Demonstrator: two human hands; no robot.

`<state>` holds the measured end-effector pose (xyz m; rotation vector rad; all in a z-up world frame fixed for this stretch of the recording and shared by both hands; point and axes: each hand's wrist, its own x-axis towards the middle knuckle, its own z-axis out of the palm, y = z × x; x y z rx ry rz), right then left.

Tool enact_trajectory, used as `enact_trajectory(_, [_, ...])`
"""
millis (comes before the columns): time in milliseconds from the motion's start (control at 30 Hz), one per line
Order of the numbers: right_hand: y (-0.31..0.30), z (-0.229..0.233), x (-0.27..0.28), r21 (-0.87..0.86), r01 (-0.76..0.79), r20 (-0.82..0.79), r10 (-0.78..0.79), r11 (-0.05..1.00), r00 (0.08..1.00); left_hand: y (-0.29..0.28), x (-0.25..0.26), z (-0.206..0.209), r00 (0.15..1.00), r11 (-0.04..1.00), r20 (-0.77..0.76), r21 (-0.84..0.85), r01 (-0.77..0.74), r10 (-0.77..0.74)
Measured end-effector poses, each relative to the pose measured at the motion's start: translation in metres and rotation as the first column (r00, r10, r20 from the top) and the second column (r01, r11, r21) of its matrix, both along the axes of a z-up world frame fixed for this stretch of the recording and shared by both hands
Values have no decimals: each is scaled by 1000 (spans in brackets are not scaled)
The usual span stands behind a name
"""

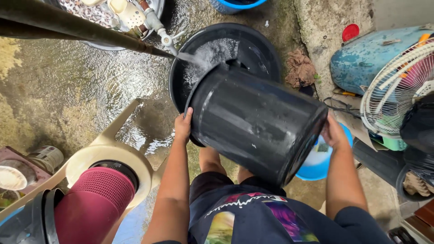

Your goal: Clean and stack various plastic buckets and trash bins.

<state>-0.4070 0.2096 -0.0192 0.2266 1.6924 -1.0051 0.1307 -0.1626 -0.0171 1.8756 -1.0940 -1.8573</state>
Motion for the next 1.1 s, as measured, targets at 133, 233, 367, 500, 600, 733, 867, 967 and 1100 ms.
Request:
enact_trajectory(133, [3, 0, 38, 1, 217, -41, -217, 976, 975, -24, -33, 25, 996, 991, 78, -122, 54, -45])
enact_trajectory(233, [-17, 0, 76, 106, 238, -95, -228, 965, 969, -44, -66, 56, 970, 948, 205, -261, 180, -128])
enact_trajectory(367, [-26, -25, 120, 154, 149, -47, -144, 977, 989, -43, -99, 91, 911, 834, 378, -439, 334, -166])
enact_trajectory(500, [-50, -35, 163, 136, 74, 31, -78, 988, 996, -26, -113, 99, 888, 711, 421, -568, 415, -182])
enact_trajectory(600, [-67, -39, 191, 158, 0, 83, -14, 987, 996, -3, -116, 89, 876, 595, 426, -651, 471, -227])
enact_trajectory(733, [-90, -26, 221, 170, -93, 132, 71, 981, 989, 9, -118, 84, 845, 484, 471, -695, 531, -251])
enact_trajectory(867, [-98, -23, 233, 112, -179, 171, 159, 977, 972, 15, -110, 77, 805, 424, 518, -685, 592, -288])
enact_trajectory(967, [-89, -29, 234, 108, -213, 174, 193, 971, 966, 19, -104, 73, 782, 403, 555, -671, 623, -285])
enact_trajectory(1100, [-73, -42, 229, 168, -269, 157, 243, 948, 957, 27, -98, 63, 758, 381, 594, -657, 650, -269])
